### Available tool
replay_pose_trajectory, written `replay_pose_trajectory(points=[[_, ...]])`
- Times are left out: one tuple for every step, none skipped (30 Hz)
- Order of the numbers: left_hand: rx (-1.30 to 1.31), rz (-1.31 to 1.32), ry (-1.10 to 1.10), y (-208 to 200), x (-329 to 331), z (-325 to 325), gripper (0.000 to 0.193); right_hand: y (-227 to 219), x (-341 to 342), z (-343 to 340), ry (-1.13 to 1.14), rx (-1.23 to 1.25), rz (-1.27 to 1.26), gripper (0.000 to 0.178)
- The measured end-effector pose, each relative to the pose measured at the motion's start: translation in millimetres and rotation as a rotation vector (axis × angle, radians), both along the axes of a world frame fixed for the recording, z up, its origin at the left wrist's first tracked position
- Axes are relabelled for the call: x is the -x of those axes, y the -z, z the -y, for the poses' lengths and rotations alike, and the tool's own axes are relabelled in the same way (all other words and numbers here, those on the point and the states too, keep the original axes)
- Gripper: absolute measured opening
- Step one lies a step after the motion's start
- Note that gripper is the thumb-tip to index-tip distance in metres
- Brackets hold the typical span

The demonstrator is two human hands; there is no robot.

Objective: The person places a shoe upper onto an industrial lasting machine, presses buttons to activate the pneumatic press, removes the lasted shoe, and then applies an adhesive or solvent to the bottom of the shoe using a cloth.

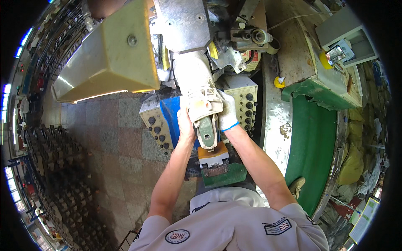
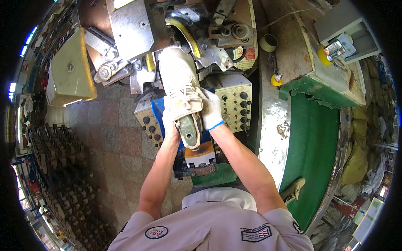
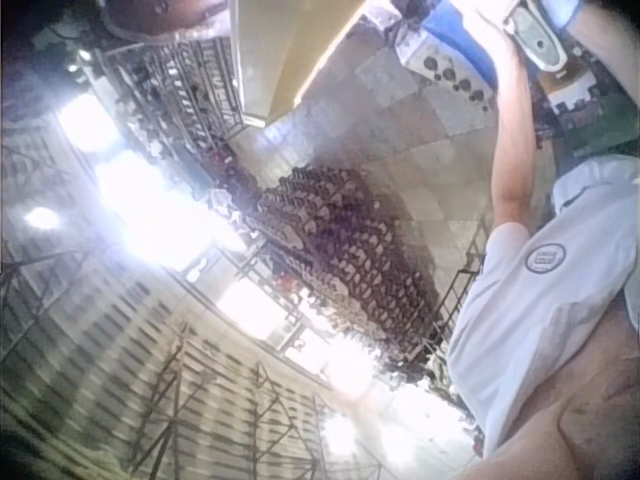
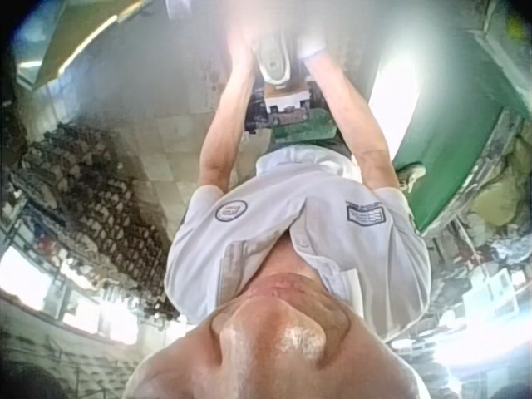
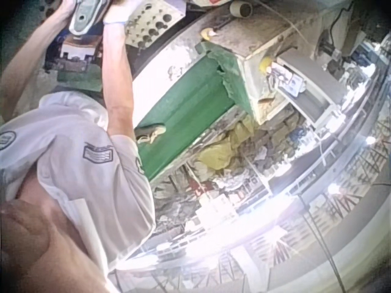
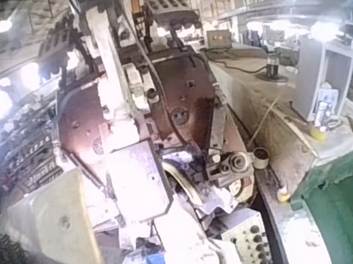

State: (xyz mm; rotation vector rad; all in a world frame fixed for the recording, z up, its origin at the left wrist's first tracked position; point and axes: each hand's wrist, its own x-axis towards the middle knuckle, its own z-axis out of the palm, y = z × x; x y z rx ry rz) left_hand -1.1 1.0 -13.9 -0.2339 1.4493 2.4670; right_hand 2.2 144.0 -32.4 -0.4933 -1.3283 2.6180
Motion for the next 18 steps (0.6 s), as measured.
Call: replay_pose_trajectory(points=[[-0.007,-0.002,-0.012,2,1,-1,0.056,1,2,0,0.002,-0.06,-0.018,0.033],[-0.003,-0.023,-0.008,6,3,-1,0.056,2,3,0,0.0,-0.097,-0.025,0.034],[0.001,-0.044,-0.004,10,4,0,0.056,3,4,0,-0.003,-0.134,-0.032,0.034],[0.005,-0.065,-0.001,14,5,1,0.055,3,4,0,-0.006,-0.17,-0.039,0.035],[-0.087,0.008,0.02,14,6,2,0.045,3,4,1,0.01,-0.147,-0.022,0.034],[-0.098,0.009,0.036,21,8,3,0.045,2,3,0,0.009,-0.153,-0.026,0.034],[-0.109,0.011,0.046,26,11,5,0.046,0,3,-1,0.001,-0.158,-0.029,0.033],[-0.12,0.013,0.056,31,12,7,0.046,-1,3,-1,-0.007,-0.163,-0.033,0.033],[-0.162,-0.013,0.06,35,9,7,0.039,-3,2,2,0.008,-0.103,-0.003,0.033],[-0.129,-0.024,0.047,34,8,7,0.037,-13,-2,1,-0.004,-0.105,0.002,0.033],[-0.097,-0.034,0.035,32,6,6,0.035,-10,-1,1,-0.005,-0.173,0.008,0.033],[-0.065,-0.044,0.022,30,5,6,0.034,-8,0,0,-0.007,-0.241,0.014,0.033],[-0.093,0.024,0.009,27,9,7,0.031,-12,2,1,-0.02,-0.163,-0.008,0.034],[-0.06,0.025,0.011,24,8,6,0.03,-18,3,1,-0.033,-0.085,-0.029,0.034],[-0.026,0.027,0.012,21,7,6,0.03,-9,-1,-1,-0.04,-0.161,-0.04,0.035],[0.008,0.023,0.012,13,7,4,0.03,-5,-3,-3,-0.035,-0.116,-0.015,0.036],[0.007,-0.011,0.031,11,9,6,0.042,-5,-4,-4,-0.035,-0.073,0.006,0.037],[0.09,0.014,0.01,8,8,9,0.053,-6,-7,-6,-0.034,-0.029,0.027,0.038]])
